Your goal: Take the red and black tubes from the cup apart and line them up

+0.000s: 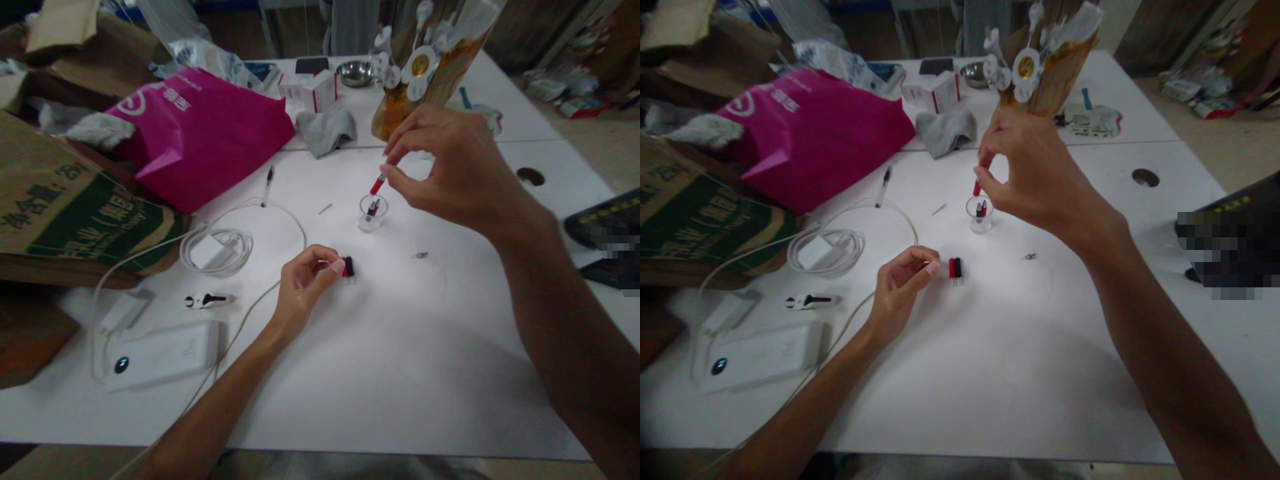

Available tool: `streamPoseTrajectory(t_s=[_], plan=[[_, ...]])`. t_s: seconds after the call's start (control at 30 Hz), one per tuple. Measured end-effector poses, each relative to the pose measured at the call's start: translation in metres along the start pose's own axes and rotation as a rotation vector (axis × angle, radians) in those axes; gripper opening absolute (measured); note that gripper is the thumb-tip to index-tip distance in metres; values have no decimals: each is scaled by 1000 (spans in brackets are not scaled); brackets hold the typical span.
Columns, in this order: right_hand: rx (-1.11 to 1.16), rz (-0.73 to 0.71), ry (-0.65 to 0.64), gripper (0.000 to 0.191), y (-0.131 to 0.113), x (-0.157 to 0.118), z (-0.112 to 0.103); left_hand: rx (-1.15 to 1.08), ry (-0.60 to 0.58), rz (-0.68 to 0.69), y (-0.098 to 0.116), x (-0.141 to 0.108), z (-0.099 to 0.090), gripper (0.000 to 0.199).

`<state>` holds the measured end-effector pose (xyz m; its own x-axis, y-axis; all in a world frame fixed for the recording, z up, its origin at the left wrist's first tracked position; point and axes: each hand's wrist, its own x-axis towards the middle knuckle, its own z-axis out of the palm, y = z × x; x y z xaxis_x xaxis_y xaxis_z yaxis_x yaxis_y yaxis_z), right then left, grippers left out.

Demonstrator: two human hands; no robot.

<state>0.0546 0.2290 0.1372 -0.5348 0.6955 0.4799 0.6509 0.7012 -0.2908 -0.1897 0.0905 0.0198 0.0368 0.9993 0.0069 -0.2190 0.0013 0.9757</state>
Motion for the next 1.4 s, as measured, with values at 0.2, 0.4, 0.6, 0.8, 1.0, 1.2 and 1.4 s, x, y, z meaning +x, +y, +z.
streamPoseTrajectory(t_s=[0.2, 0.4, 0.6, 0.8, 1.0, 1.2, 1.4], plan=[[30, 30, 17, 14, -13, -2, -13, 5, 3, 0, 0, 0, 0, 23], [9, 55, 9, 14, -28, -4, -25, -4, -8, 16, -1, 0, -1, 21], [109, 3, -47, 12, -39, -9, -28, 110, 67, 105, -2, 1, 1, 24], [358, -49, -236, 11, -53, -13, -18, 373, 62, 279, 1, 0, 2, 40], [439, -86, -357, 11, -50, -16, 1, 379, 5, 273, -2, -4, 3, 22], [402, -80, -370, 7, -45, -15, 7, 354, 22, 233, 0, -3, 5, 18], [388, -110, -414, 15, -43, -15, 7, 377, 49, 201, 1, -4, 6, 19]])
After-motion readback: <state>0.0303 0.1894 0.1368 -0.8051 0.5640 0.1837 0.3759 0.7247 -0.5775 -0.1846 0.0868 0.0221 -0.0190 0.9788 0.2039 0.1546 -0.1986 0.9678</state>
